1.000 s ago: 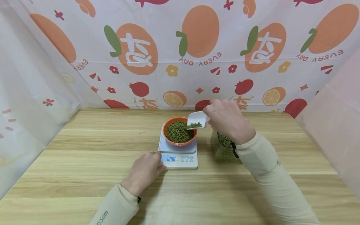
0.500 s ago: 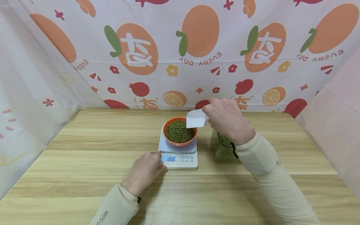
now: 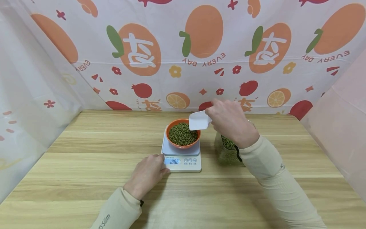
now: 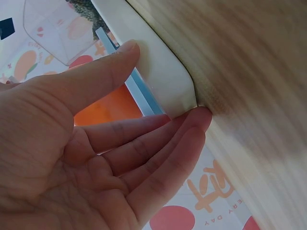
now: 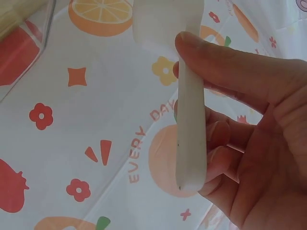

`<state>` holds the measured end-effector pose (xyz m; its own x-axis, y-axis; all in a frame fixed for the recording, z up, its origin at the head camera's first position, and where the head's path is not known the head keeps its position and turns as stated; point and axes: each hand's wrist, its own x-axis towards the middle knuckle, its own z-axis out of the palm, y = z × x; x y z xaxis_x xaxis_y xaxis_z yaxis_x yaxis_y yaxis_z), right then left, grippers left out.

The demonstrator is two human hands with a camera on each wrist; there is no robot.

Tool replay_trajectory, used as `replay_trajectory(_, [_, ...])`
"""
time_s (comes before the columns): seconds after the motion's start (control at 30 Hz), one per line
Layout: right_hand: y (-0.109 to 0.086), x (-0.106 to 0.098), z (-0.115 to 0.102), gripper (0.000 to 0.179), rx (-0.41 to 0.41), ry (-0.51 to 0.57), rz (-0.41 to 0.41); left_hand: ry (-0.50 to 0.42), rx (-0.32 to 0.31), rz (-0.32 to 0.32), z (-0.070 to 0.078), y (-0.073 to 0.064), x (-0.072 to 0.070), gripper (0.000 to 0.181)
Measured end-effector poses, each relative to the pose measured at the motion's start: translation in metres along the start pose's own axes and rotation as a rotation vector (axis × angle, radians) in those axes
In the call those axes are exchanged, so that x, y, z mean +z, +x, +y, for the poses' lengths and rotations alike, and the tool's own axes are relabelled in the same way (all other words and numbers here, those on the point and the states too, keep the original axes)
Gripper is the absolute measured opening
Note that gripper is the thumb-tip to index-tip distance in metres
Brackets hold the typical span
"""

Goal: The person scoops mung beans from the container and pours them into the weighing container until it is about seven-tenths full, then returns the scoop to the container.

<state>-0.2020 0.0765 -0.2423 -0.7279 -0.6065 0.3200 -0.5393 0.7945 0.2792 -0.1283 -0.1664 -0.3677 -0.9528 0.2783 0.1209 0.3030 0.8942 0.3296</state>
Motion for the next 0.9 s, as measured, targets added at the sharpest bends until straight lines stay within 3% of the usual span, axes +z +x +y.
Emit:
replay_trajectory(0.33, [-0.0019,0.0030,0.0024,0.025,-0.012,0.026,0.051,-0.006,0.003,-0.002,0.0002,0.0003,-0.0005,0.025])
replay_trajectory(0.9, [-0.0071,0.0033,0.0080,0.024,0.005,0.060,0.046,-0.008,0.005,-0.003,0.0004,0.0000,-0.0010,0.026])
